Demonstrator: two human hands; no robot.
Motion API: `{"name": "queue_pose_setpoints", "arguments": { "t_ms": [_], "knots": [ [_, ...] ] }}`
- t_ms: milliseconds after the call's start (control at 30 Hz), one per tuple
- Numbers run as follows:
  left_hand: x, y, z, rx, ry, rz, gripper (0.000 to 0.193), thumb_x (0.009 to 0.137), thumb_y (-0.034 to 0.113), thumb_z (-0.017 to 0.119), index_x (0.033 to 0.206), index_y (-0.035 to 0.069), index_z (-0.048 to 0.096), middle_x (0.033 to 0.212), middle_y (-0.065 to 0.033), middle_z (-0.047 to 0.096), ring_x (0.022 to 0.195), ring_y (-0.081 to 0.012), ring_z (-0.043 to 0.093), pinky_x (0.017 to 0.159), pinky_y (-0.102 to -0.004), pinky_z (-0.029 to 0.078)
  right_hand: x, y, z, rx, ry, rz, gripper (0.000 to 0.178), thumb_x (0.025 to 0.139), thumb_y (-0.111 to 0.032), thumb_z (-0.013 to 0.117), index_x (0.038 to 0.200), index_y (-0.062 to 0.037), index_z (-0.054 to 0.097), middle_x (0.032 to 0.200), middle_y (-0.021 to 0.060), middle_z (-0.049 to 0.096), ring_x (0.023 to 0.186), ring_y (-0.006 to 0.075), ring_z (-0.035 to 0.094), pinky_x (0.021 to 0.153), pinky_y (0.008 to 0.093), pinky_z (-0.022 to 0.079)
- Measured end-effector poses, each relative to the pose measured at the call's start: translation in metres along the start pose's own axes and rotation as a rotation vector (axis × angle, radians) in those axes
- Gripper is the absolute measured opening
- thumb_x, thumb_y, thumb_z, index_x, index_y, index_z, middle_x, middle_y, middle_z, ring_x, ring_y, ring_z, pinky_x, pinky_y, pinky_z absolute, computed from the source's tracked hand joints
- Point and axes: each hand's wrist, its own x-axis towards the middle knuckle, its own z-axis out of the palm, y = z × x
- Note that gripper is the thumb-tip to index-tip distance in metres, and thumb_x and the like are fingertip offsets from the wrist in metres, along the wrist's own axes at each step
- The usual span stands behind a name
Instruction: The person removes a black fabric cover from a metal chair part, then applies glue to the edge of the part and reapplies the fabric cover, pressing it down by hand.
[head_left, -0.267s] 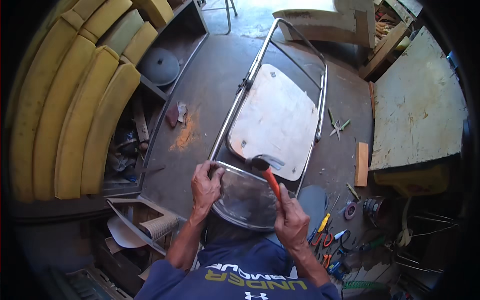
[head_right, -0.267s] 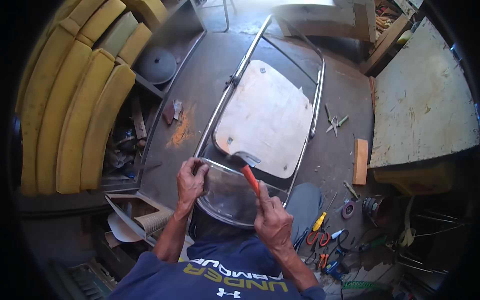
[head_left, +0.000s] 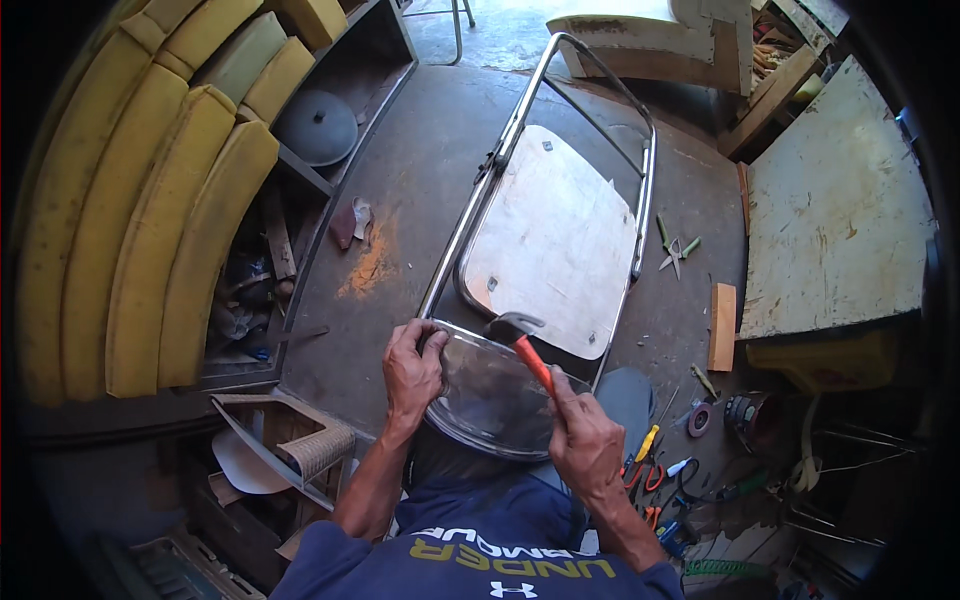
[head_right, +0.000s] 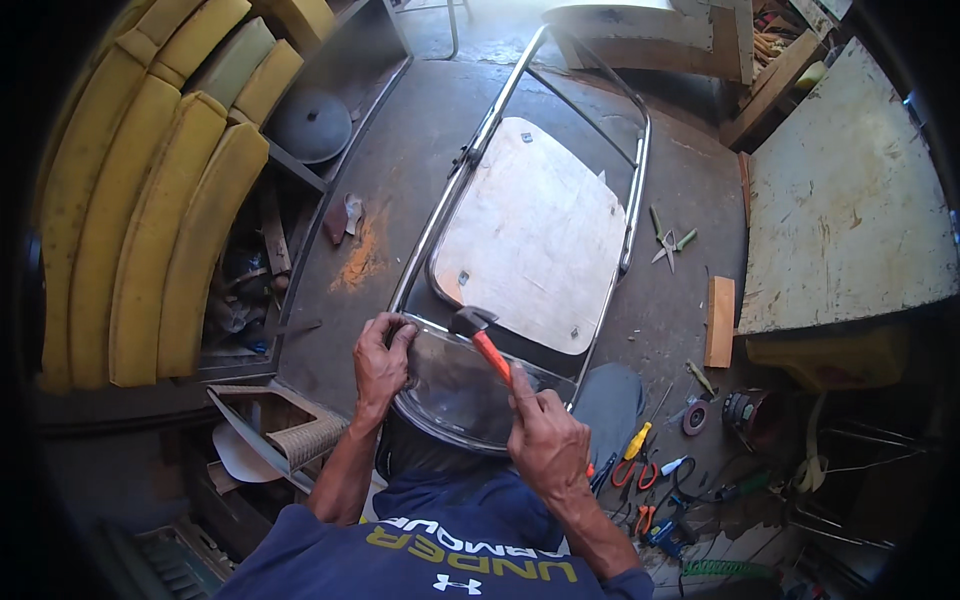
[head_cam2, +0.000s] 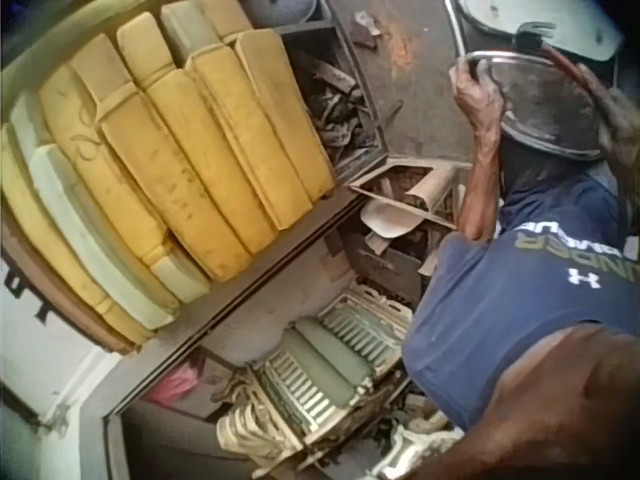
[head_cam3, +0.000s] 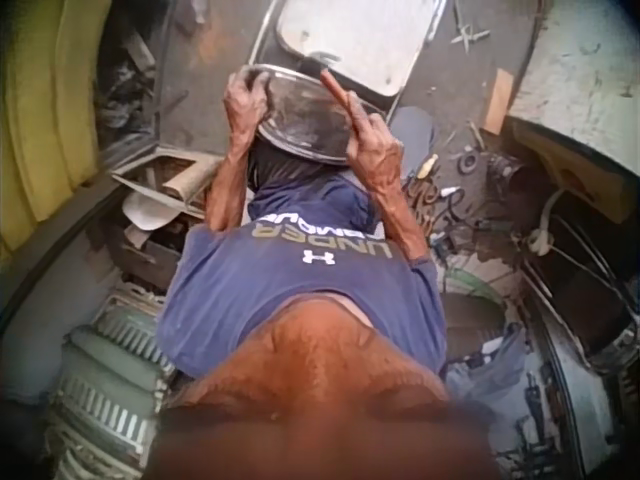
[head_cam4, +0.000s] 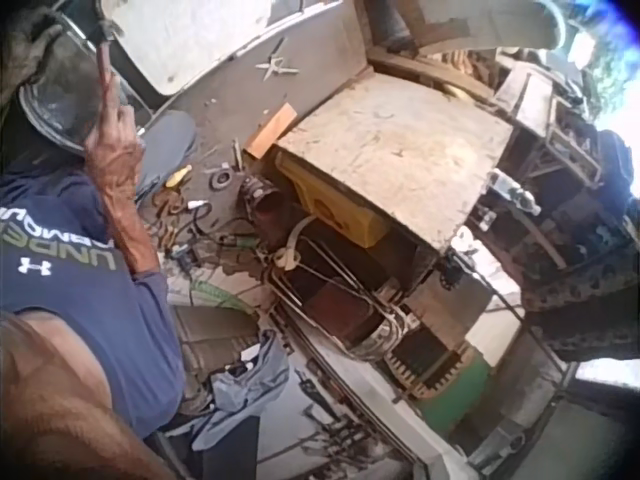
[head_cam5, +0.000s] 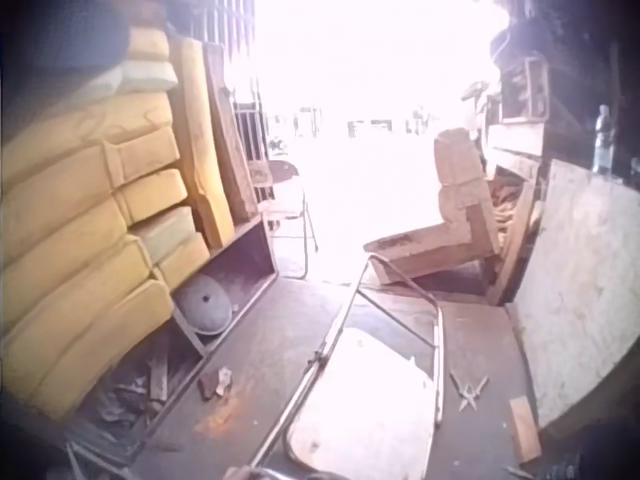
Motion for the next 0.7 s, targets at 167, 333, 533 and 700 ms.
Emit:
{"name": "queue_pose_setpoints", "arguments": {
  "t_ms": [167, 333, 533, 700],
  "knots": [
    [-0.002, 0.013, -0.003, -0.005, -0.025, -0.015, 0.013, 0.091, 0.015, 0.073, 0.099, 0.004, 0.072, 0.093, -0.0146, 0.068, 0.091, -0.0315, 0.066, 0.082, -0.0410, 0.052, -0.012, -0.005, 0.021, -0.104, 0.009, 0.002, 0.058, 0.093, -0.009, 0.068, 0.149, -0.0136, 0.054, 0.074, 0.0075, 0.056, 0.057, 0.0272, 0.062, 0.050, 0.0415, 0.050],
    [-0.003, 0.004, 0.000, 0.048, -0.005, 0.035, 0.014, 0.092, 0.014, 0.074, 0.101, 0.003, 0.072, 0.095, -0.0141, 0.068, 0.089, -0.0283, 0.068, 0.080, -0.0381, 0.053, -0.001, -0.012, 0.001, 0.171, 0.262, 0.006, 0.052, 0.095, -0.011, 0.068, 0.146, -0.0124, 0.058, 0.074, 0.0096, 0.057, 0.058, 0.0301, 0.063, 0.052, 0.0448, 0.051],
    [-0.007, 0.000, -0.001, 0.072, -0.045, 0.039, 0.016, 0.090, 0.011, 0.073, 0.103, 0.002, 0.071, 0.095, -0.0143, 0.067, 0.091, -0.0292, 0.068, 0.081, -0.0392, 0.053, 0.001, 0.010, 0.015, 0.051, 0.033, 0.093, 0.052, 0.097, -0.010, 0.065, 0.148, -0.0138, 0.056, 0.082, 0.0133, 0.064, 0.062, 0.0340, 0.064, 0.055, 0.0461, 0.050],
    [0.012, 0.004, -0.008, 0.197, -0.069, 0.068, 0.018, 0.090, 0.015, 0.073, 0.102, 0.002, 0.071, 0.104, -0.0173, 0.067, 0.100, -0.0356, 0.065, 0.089, -0.0428, 0.051, -0.017, 0.041, -0.001, 0.211, 0.320, 0.345, 0.045, 0.101, -0.012, 0.061, 0.146, -0.0106, 0.058, 0.104, 0.0184, 0.073, 0.078, 0.0328, 0.071, 0.071, 0.0403, 0.055]
  ]
}}
